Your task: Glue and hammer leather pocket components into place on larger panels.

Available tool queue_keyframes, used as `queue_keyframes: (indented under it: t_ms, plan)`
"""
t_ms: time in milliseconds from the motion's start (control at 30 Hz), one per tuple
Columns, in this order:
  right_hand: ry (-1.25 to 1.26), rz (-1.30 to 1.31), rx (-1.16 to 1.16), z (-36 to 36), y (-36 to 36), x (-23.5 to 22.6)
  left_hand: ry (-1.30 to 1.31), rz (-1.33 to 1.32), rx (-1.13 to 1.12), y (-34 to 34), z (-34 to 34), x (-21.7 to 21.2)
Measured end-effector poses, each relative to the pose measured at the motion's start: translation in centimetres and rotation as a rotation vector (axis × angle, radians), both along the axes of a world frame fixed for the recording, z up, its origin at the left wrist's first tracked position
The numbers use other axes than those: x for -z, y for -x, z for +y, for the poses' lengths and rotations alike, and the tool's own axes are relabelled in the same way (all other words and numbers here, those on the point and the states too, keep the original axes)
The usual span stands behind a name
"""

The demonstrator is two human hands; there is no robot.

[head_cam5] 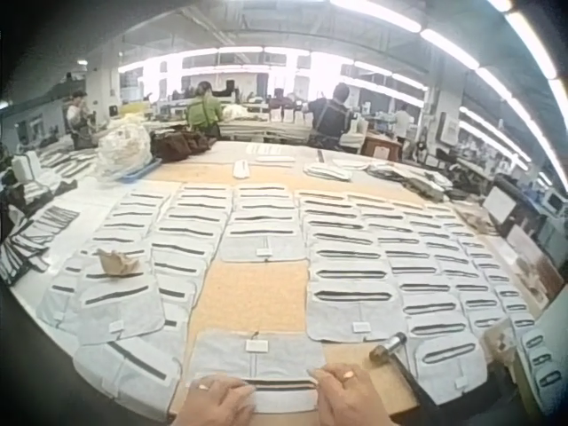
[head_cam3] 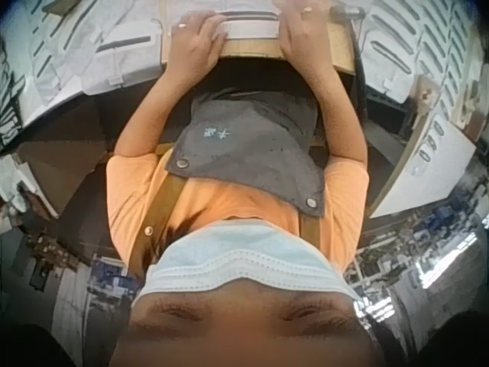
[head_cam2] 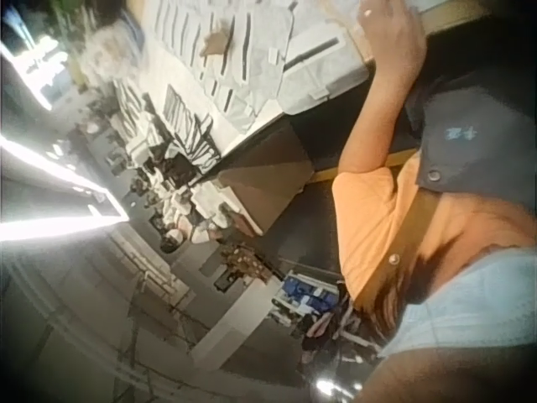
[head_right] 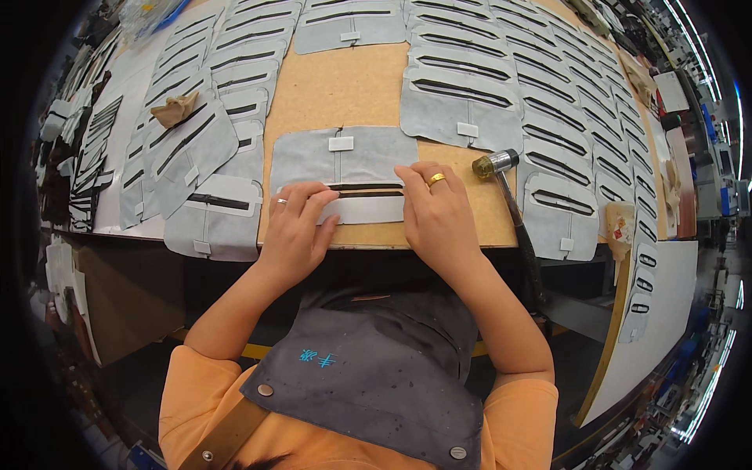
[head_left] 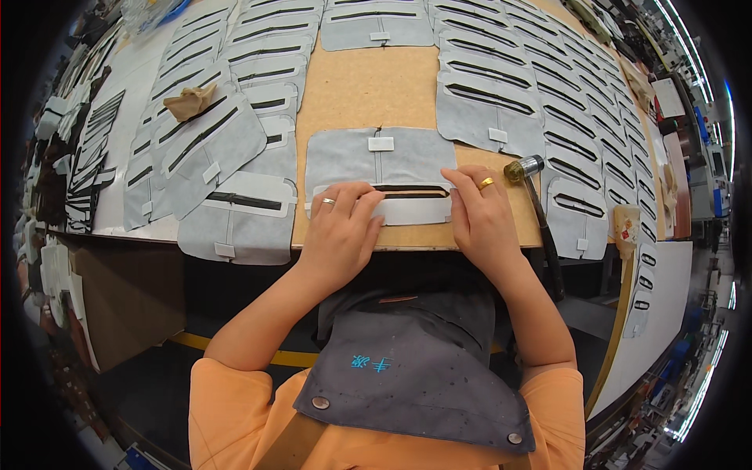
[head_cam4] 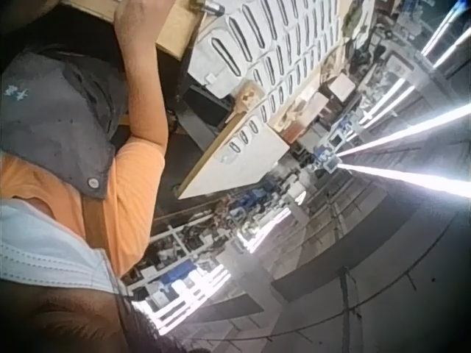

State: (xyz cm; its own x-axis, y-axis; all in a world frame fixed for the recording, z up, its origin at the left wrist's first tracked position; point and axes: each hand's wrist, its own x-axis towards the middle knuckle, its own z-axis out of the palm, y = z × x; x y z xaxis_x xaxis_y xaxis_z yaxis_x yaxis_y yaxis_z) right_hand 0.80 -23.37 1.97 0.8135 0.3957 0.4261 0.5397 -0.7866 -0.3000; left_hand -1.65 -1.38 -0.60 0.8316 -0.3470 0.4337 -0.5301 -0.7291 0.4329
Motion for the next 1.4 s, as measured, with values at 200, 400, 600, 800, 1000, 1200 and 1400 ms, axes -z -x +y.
queue_keyframes:
  t_ms: [200,400,600,800,1000,1200,1400]
  plan:
    - [-0.181,0.265,0.021,-1.5,1.1,1.1,-0.111,0.274,0.076,-1.4,-1.6,-1.6]
    - [-0.226,0.328,-0.048,-1.9,0.1,1.2,-0.032,0.357,0.231,-3.7,-2.5,-1.2]
    - [-0.23,0.361,-0.098,-2.4,-0.1,1.1,-0.033,0.259,0.286,-3.4,-3.1,-0.6]
    - [-0.014,0.178,-0.103,-2.6,0.8,1.6,-0.108,0.046,0.288,-2.9,-3.4,0.5]
    - [-0.258,0.223,-0.108,0.1,1.5,2.2,-0.187,0.122,0.177,-2.7,-2.4,-1.3]
    - [-0.162,0.346,-0.077,0.4,1.1,1.1,-0.017,0.252,0.234,-2.0,0.0,-1.6]
    - [0.121,0.015,-0.23,-0.2,1.7,1.5,-0.092,0.072,0.301,-1.5,0.1,-0.2]
